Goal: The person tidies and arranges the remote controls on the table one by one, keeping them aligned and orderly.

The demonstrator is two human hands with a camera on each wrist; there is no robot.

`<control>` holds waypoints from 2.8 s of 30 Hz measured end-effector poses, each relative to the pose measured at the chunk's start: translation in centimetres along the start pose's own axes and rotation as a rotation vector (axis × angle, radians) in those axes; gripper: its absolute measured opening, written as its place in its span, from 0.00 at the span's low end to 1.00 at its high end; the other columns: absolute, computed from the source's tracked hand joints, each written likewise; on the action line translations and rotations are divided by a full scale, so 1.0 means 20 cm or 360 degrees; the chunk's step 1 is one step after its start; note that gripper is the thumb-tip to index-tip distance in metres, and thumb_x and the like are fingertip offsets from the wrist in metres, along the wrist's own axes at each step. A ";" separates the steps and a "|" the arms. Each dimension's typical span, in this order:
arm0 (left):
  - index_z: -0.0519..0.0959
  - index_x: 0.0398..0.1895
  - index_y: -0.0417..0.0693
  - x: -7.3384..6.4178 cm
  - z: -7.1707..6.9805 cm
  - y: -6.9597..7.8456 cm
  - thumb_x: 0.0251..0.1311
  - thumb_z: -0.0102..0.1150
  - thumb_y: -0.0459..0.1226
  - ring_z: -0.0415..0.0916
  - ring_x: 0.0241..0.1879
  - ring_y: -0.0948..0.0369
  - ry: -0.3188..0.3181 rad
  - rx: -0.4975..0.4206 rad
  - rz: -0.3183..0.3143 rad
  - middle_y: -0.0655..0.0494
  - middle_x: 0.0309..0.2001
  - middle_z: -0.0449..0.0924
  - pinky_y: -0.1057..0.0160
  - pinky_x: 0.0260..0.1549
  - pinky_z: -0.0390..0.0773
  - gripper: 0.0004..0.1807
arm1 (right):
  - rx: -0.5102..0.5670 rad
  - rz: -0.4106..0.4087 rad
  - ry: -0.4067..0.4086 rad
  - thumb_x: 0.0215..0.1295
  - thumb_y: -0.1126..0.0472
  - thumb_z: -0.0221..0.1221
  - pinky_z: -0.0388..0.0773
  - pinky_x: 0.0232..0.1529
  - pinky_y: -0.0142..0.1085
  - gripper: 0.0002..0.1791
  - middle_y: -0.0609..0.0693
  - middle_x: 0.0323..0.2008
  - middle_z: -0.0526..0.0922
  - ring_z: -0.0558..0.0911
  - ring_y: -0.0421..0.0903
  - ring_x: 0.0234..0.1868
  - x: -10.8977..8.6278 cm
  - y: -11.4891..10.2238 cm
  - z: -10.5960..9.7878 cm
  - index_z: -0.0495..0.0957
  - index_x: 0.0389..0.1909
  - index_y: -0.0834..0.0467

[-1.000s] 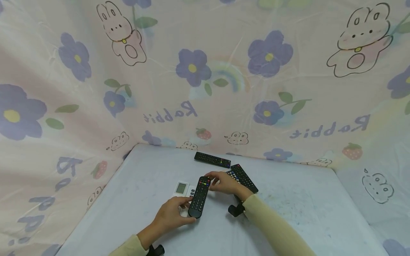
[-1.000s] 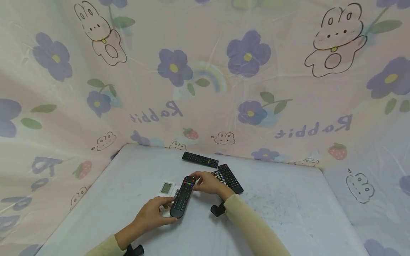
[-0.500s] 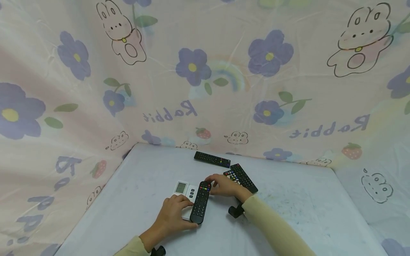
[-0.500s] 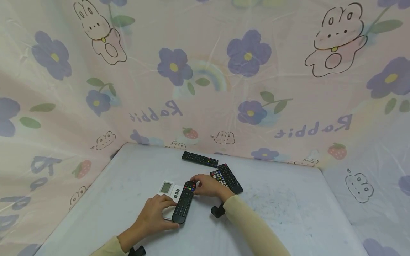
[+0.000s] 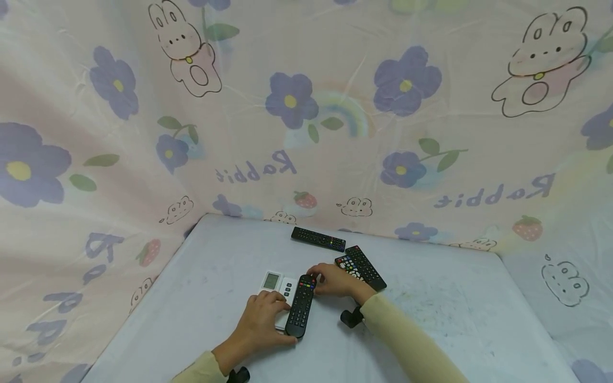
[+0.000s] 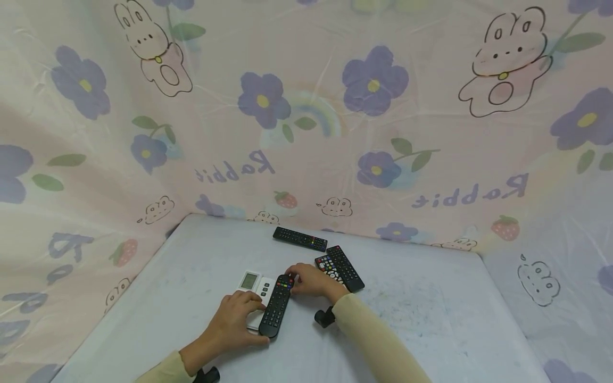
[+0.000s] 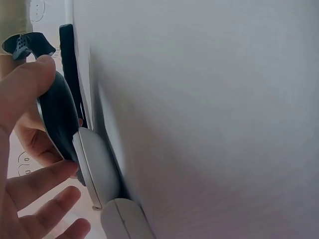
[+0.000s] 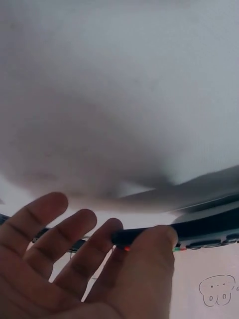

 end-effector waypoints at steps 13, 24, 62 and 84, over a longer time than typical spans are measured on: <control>0.83 0.44 0.56 0.02 0.00 0.00 0.26 0.72 0.69 0.71 0.47 0.60 -0.0012 0.0036 -0.0004 0.63 0.45 0.77 0.54 0.43 0.68 0.40 | -0.0030 0.0014 -0.0008 0.57 0.59 0.67 0.77 0.51 0.40 0.25 0.49 0.50 0.79 0.78 0.45 0.48 0.02 0.00 0.01 0.75 0.57 0.56; 0.82 0.47 0.56 0.03 0.03 0.00 0.25 0.71 0.71 0.69 0.50 0.58 -0.0049 0.0070 -0.0019 0.61 0.48 0.77 0.50 0.47 0.68 0.44 | -0.0069 0.0008 -0.0015 0.57 0.61 0.66 0.77 0.48 0.40 0.25 0.48 0.48 0.78 0.77 0.45 0.47 0.02 0.01 0.02 0.76 0.57 0.55; 0.79 0.50 0.58 0.10 0.03 0.06 0.30 0.68 0.71 0.69 0.52 0.59 -0.0099 -0.0004 0.0095 0.61 0.51 0.76 0.50 0.48 0.69 0.43 | 0.0128 -0.0010 0.0166 0.58 0.62 0.66 0.78 0.45 0.41 0.32 0.56 0.54 0.76 0.78 0.48 0.48 -0.12 0.01 -0.05 0.69 0.64 0.56; 0.77 0.56 0.57 0.41 -0.16 0.11 0.43 0.66 0.64 0.72 0.52 0.58 0.0005 -0.0167 0.0194 0.61 0.53 0.76 0.51 0.49 0.72 0.37 | 0.0043 0.0079 0.0484 0.61 0.57 0.65 0.77 0.51 0.52 0.29 0.57 0.54 0.76 0.78 0.55 0.52 -0.55 0.15 -0.30 0.70 0.62 0.58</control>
Point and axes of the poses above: each hand's wrist, its own x-axis towards the middle knuckle, its own z-axis out of the palm, y = z × x, the point moved 7 cm from there along x, towards the middle knuckle
